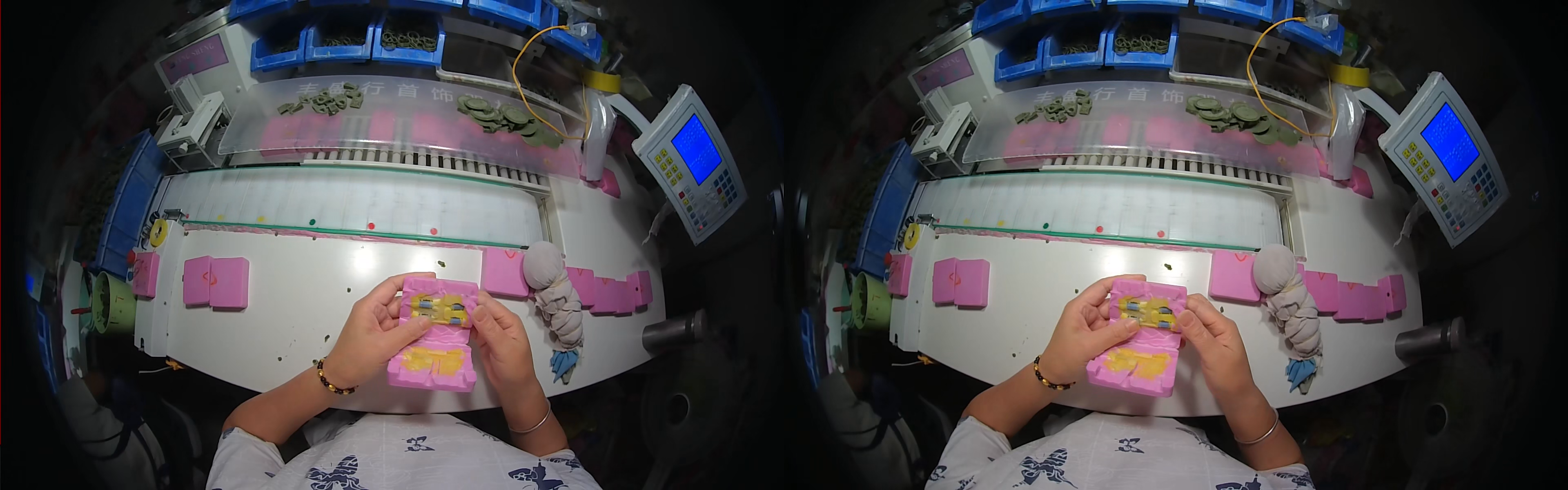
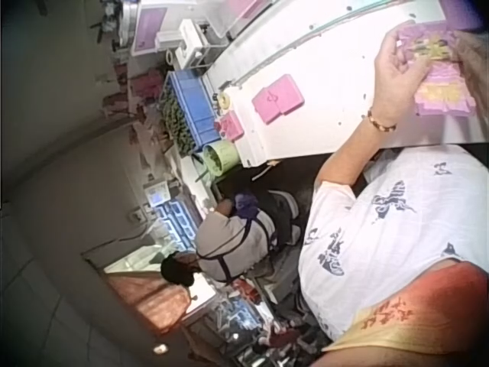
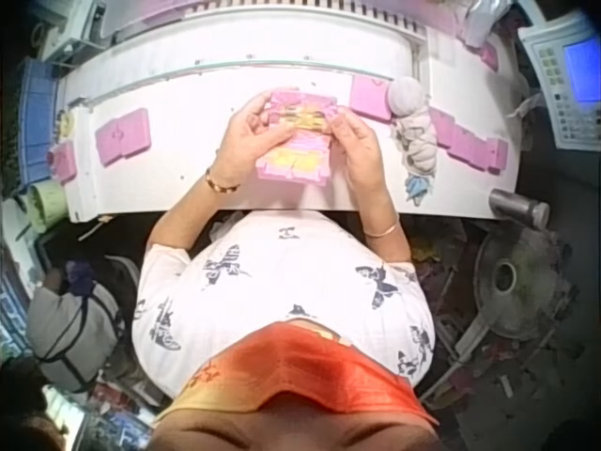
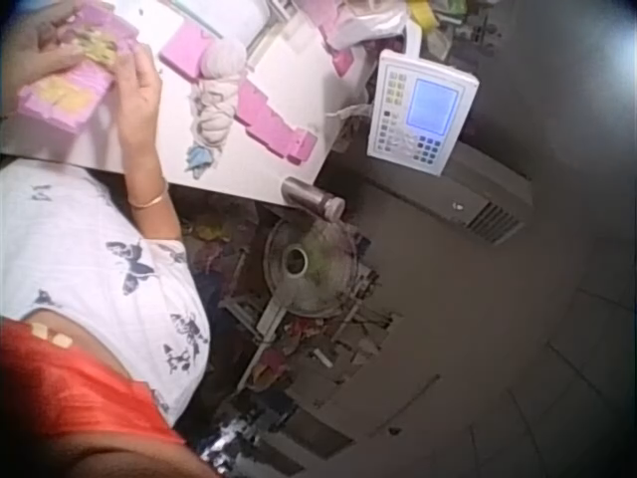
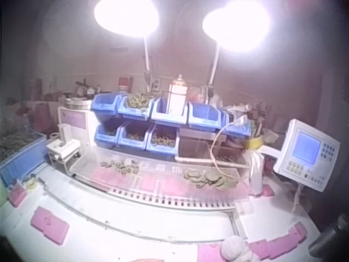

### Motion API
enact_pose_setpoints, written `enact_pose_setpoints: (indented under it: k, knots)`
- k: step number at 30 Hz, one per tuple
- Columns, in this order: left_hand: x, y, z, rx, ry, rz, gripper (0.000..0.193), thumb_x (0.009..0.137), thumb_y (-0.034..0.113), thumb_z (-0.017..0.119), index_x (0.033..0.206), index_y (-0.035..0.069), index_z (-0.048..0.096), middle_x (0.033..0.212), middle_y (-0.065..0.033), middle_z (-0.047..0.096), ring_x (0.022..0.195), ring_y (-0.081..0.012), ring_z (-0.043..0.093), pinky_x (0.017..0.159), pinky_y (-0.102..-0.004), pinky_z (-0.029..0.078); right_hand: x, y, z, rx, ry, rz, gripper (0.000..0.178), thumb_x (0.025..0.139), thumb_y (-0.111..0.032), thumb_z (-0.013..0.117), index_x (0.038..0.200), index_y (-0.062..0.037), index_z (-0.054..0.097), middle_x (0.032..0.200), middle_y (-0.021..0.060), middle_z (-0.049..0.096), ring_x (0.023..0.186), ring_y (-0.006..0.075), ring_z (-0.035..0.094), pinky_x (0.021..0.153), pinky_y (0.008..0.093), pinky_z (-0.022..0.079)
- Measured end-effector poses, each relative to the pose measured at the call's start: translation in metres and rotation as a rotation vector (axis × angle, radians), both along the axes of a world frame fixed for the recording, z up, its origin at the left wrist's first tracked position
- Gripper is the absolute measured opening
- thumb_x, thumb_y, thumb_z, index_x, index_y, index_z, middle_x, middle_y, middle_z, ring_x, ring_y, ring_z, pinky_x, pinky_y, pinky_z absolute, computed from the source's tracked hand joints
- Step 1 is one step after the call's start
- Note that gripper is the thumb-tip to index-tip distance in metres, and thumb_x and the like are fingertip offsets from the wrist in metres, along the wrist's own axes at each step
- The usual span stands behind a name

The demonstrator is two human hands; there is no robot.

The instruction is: Placing small green jewelry patterns into a pink rubber mold and pressing them in securely using a cloth-wrapped bundle tool.

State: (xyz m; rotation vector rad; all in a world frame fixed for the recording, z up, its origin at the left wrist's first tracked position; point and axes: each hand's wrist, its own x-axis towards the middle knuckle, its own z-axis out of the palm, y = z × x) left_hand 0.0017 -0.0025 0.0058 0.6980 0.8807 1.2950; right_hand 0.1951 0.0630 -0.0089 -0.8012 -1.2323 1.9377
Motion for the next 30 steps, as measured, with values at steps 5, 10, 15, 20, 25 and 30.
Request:
enact_pose_setpoints:
  k: [5,10,15,20,25,30]
  knots:
    - [0.004,0.000,0.003,0.037,0.005,0.009,0.041,0.096,0.002,0.060,0.133,-0.005,0.046,0.118,-0.0114,0.063,0.105,-0.0116,0.063,0.088,-0.0259,0.056,-0.003,0.000,0.006,0.174,-0.096,-0.012,0.022,0.101,-0.012,0.056,0.110,0.0059,0.063,0.097,0.0013,0.051,0.084,0.0075,0.048,0.074,0.0218,0.041]
    - [-0.001,0.001,-0.010,-0.030,0.039,-0.011,0.029,0.099,0.008,0.059,0.124,-0.005,0.054,0.112,-0.0094,0.065,0.100,-0.0090,0.063,0.083,-0.0245,0.056,-0.003,-0.001,0.004,0.308,-0.140,-0.021,0.019,0.100,-0.009,0.057,0.111,0.0052,0.064,0.097,0.0009,0.050,0.083,0.0072,0.047,0.072,0.0217,0.041]
    - [-0.002,0.003,-0.011,-0.058,-0.049,0.008,0.031,0.103,0.017,0.054,0.125,-0.005,0.054,0.113,-0.0104,0.065,0.100,-0.0111,0.064,0.082,-0.0272,0.057,-0.002,0.000,-0.004,0.088,-0.026,-0.026,0.036,0.106,-0.027,0.048,0.114,0.0051,0.063,0.100,0.0027,0.051,0.081,0.0101,0.048,0.074,0.0238,0.042]
    - [-0.003,0.007,0.004,-0.088,-0.374,-0.019,0.038,0.105,0.027,0.048,0.129,-0.003,0.051,0.118,-0.0142,0.061,0.104,-0.0184,0.065,0.083,-0.0330,0.059,-0.004,0.002,0.002,0.085,-0.040,-0.052,0.042,0.105,-0.034,0.047,0.119,0.0035,0.059,0.095,0.0011,0.054,0.079,0.0106,0.049,0.073,0.0243,0.042]
    - [0.003,-0.003,-0.007,0.077,0.224,-0.017,0.039,0.106,0.028,0.047,0.129,-0.002,0.051,0.120,-0.0114,0.060,0.110,-0.0164,0.061,0.089,-0.0314,0.055,-0.008,0.001,0.007,0.230,-0.070,-0.072,0.027,0.096,-0.022,0.067,0.108,0.0009,0.063,0.084,0.0002,0.055,0.076,0.0106,0.049,0.070,0.0240,0.042]
    - [0.002,-0.001,-0.013,0.210,0.349,0.013,0.034,0.105,0.023,0.051,0.129,0.000,0.052,0.117,-0.0085,0.060,0.108,-0.0129,0.057,0.091,-0.0276,0.047,-0.002,0.010,0.019,0.812,-0.301,-0.128,0.017,0.082,-0.011,0.078,0.086,-0.0009,0.064,0.079,0.0041,0.054,0.068,0.0113,0.050,0.063,0.0248,0.042]
